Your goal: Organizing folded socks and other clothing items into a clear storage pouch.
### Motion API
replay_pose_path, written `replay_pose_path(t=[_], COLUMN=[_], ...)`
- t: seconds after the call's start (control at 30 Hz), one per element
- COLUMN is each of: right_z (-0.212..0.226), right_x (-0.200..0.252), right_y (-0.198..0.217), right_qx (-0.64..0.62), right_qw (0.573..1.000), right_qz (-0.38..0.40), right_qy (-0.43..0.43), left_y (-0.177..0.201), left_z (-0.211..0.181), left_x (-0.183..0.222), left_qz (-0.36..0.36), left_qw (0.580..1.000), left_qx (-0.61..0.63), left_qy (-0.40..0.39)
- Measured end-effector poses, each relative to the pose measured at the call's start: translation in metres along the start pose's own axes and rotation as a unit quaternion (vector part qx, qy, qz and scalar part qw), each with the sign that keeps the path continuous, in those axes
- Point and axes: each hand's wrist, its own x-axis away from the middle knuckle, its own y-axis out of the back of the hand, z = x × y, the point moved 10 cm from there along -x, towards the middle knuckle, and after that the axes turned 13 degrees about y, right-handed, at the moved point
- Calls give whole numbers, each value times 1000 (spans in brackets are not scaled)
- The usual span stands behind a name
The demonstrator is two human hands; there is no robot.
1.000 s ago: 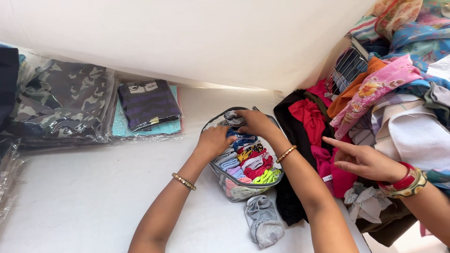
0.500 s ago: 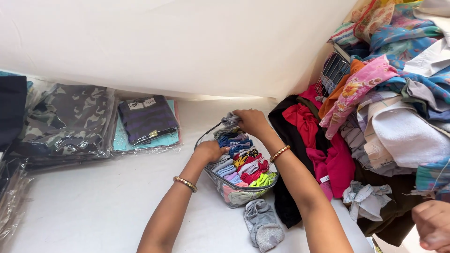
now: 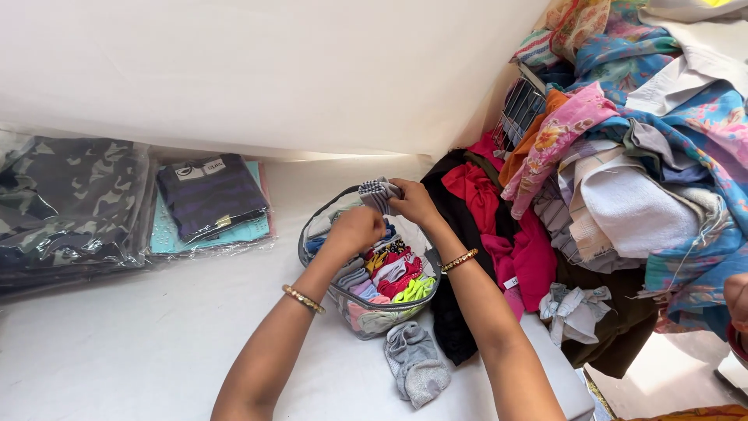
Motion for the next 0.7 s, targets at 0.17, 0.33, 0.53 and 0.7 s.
replay_pose_path(t=[0.17,0.33,0.53,0.7], right_z=[-15,-2,110,109], right_x=[-3,-7,-11,-8], right_y=[-7,-25,-42,-112], right_qx=[-74,-226,97,175], right_qw=[997,974,984,944], right_qz=[12,-9,31,170], right_qy=[-30,2,146,220], left_y=[143,39,-21,-8], left_z=[-60,54,92,71], left_x=[25,4,28,50], left_qz=[-56,13,117,175], left_qw=[946,994,962,945], left_qx=[311,21,-157,-196], left_qy=[-69,109,191,196])
